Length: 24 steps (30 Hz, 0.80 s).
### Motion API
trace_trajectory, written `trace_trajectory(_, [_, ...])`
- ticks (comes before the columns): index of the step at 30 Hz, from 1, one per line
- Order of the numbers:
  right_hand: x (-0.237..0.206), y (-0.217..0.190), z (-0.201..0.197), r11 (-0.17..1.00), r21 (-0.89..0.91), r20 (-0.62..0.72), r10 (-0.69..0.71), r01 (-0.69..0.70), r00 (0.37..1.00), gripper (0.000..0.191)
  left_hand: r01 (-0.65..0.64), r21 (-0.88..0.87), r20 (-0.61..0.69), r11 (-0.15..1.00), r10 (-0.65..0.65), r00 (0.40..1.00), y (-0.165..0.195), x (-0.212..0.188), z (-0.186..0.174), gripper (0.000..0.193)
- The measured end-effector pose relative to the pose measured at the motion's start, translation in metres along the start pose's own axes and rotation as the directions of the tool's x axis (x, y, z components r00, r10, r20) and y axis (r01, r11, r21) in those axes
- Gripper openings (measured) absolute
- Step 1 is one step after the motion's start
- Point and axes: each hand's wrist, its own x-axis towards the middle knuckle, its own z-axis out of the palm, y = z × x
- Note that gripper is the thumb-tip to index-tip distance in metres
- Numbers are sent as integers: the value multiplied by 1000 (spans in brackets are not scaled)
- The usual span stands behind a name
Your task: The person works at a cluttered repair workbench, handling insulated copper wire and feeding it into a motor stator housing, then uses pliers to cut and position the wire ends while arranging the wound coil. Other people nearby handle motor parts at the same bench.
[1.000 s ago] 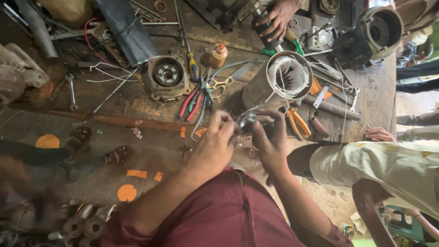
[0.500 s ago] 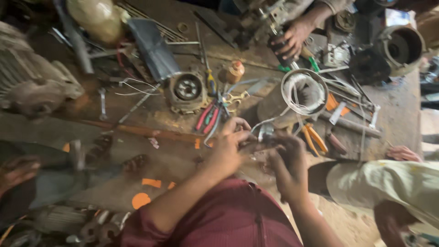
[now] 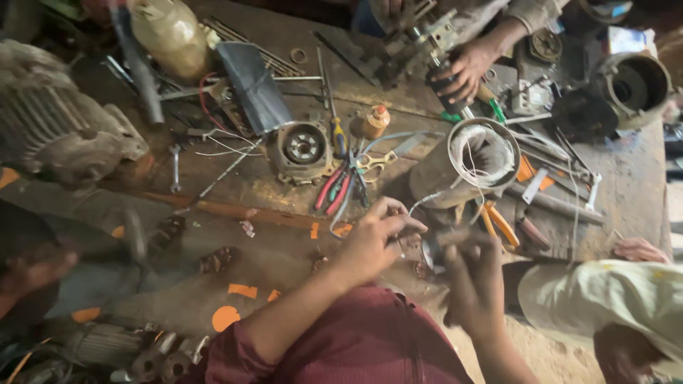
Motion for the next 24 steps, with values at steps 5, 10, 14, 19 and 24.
trace_trajectory(5, [12, -13, 2, 903, 425, 157, -147, 68, 977, 29, 206, 50, 8, 977, -207, 978, 4, 13, 1, 41])
trace_trajectory(10, [15, 26, 15, 877, 389, 18, -313, 282, 950, 26, 264, -130, -62, 956, -273, 960, -4, 25, 27, 28])
trace_trajectory(14, [29, 51, 10, 981, 43, 153, -196, 192, 969, 24, 68, 52, -42, 996, -66, 997, -10, 18, 38, 23])
trace_trajectory(19, [20, 33, -26, 925, 2, 51, -379, 380, 924, 24, 45, 82, -41, 996, -42, 998, -2, 13, 36, 23])
trace_trajectory(24, [19, 5, -35, 851, 521, 234, -214, 63, 948, 34, 105, -103, -14, 989, -107, 994, 6, 19, 36, 26])
